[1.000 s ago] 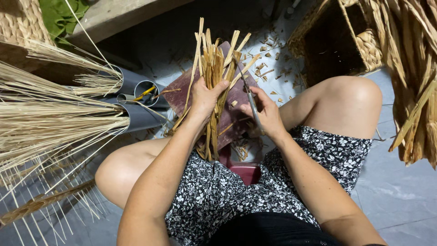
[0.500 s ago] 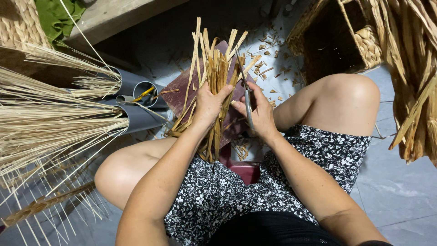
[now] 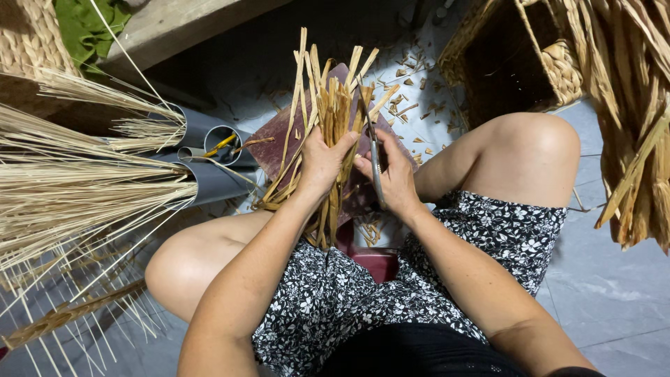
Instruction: The person sits on the floor with a small board on their lap, holding bundles of dried palm leaf strips and cutting the ends and edges with scissors. They sort through the strips, set trimmed pieces aside, and reach for more untrimmed material from piles around them.
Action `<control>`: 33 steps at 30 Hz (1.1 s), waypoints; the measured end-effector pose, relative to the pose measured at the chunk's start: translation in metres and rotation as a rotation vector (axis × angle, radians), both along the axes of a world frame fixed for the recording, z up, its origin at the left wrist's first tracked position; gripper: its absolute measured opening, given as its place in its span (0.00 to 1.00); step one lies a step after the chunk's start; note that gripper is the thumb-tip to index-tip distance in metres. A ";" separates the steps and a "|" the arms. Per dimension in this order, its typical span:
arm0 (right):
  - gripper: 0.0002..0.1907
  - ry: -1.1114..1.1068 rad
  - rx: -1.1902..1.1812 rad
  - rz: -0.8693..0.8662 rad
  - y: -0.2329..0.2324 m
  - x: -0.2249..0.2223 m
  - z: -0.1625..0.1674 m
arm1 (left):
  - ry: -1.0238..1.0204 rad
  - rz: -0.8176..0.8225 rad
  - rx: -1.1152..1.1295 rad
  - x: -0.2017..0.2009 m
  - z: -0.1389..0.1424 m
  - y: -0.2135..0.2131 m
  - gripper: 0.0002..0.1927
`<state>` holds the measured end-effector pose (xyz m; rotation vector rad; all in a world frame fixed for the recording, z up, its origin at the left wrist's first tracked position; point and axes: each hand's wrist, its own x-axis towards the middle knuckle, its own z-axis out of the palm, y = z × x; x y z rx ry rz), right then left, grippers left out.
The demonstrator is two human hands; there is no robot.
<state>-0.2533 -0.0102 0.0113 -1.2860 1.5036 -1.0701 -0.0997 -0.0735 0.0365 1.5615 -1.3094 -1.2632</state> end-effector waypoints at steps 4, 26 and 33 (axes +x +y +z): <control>0.32 -0.004 -0.023 -0.022 0.002 0.005 -0.002 | 0.000 -0.037 -0.033 -0.002 -0.005 0.002 0.17; 0.21 -0.471 0.114 -0.149 0.003 0.007 -0.014 | 0.030 -0.081 -0.001 0.001 -0.007 -0.001 0.19; 0.20 -0.524 0.164 -0.188 0.000 0.003 -0.023 | 0.050 -0.071 0.011 0.001 -0.014 -0.005 0.18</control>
